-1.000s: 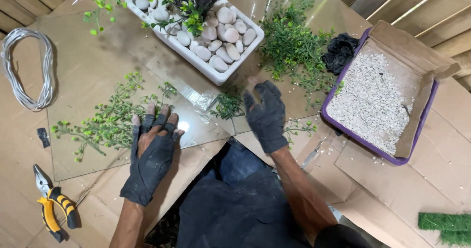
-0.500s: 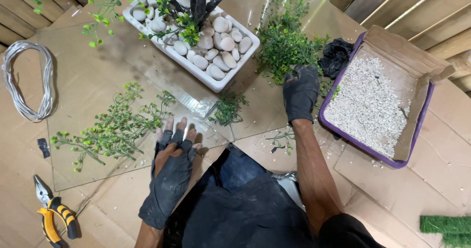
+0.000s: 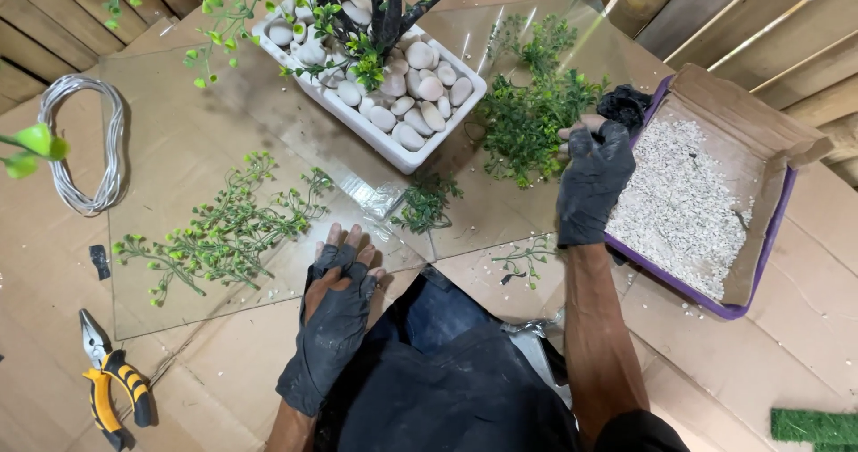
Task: Attaching small artificial greenery sprigs to the branches of a decorative tree in a pot filled with white stones.
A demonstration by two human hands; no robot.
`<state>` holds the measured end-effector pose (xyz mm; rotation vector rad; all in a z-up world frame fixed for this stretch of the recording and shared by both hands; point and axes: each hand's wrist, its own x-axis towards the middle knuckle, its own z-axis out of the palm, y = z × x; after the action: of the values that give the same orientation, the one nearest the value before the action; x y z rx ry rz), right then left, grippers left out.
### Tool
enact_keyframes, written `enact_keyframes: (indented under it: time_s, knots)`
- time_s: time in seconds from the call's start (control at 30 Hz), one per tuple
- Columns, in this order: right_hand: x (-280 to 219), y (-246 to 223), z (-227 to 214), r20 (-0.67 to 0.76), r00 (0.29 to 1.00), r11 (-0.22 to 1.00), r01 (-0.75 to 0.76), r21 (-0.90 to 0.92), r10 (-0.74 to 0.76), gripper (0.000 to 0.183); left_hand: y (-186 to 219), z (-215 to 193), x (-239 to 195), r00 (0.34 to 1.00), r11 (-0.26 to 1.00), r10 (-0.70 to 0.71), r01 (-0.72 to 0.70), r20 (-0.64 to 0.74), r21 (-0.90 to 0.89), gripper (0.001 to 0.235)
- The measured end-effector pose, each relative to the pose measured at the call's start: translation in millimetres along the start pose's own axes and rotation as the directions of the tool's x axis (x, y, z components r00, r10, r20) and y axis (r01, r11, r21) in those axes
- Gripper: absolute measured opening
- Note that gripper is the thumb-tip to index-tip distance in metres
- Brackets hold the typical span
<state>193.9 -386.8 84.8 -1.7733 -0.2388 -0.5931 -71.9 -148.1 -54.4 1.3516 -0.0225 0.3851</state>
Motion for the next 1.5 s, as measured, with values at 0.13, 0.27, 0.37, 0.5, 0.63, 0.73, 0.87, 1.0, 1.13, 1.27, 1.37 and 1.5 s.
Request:
enact_keyframes:
  time_s: [0.13, 0.27, 0.37, 0.5, 0.63, 0.73, 0.87, 1.0, 1.13, 1.27, 1.37, 1.5]
  knots:
    - [2, -4, -3, -0.008, 0.944, 0.89, -0.308, 0.338, 0.33, 0.007, 16, 12, 4, 0.97, 0.65, 0.227, -0.219, 0.089, 0.727, 0.057]
    - [7, 17, -13, 0.018, 0.944, 0.809, -0.292, 0.51, 0.33, 0.003, 20, 26, 9, 0.944, 0.602, 0.32, -0.263, 0.074, 0.754, 0.064]
    - [12, 11, -20, 0.047, 0.951, 0.765, -0.275, 0.582, 0.306, 0.017, 12, 21, 13, 0.954, 0.476, 0.273, -0.248, 0.126, 0.844, 0.05]
    - [12, 19, -33, 0.169, 0.951, 0.629, -0.299, 0.718, 0.259, 0.008, 15, 28, 14, 0.97, 0.506, 0.231, -0.184, 0.073, 0.843, 0.045]
    - [3, 6, -37, 0.146, 0.969, 0.667, -0.243, 0.704, 0.199, 0.01, 22, 38, 21, 0.961, 0.849, -0.097, 0.216, -0.258, 0.482, 0.041]
    - [0, -6, -41, 0.141, 0.975, 0.701, -0.22, 0.678, 0.17, 0.012, 26, 44, 25, 0.848, 0.89, -0.367, 0.44, -0.383, 0.12, 0.04]
    - [-17, -65, -37, 0.05, 0.959, 0.913, -0.28, 0.297, 0.278, 0.012, 59, 62, 40, 0.729, 0.839, -0.514, 0.537, -0.452, -0.089, 0.048]
    - [-63, -39, -13, 0.242, 0.969, 0.982, 0.085, -0.17, -0.042, 0.025, 32, 70, 43, 0.726, 0.826, -0.497, 0.563, -0.475, -0.004, 0.048]
    - [-107, 11, 30, 0.435, 0.891, 0.963, 0.217, -0.161, -0.128, 0.024, 25, 84, 44, 0.906, 0.958, -0.215, 0.123, -0.364, -0.258, 0.046]
    - [-91, 21, 22, 0.319, 0.93, 0.924, 0.273, -0.269, -0.182, 0.022, 25, 87, 48, 0.923, 0.993, -0.084, 0.108, -0.374, 0.045, 0.047]
    - [-61, 57, -24, 0.229, 0.958, 0.861, 0.26, -0.438, -0.173, 0.016, 24, 89, 52, 0.934, 0.96, 0.014, 0.088, -0.357, 0.266, 0.048]
    - [-29, 48, -54, 0.187, 0.974, 0.765, 0.216, -0.607, -0.126, 0.016, 21, 94, 52, 0.944, 0.878, 0.093, 0.073, -0.318, 0.473, 0.05]
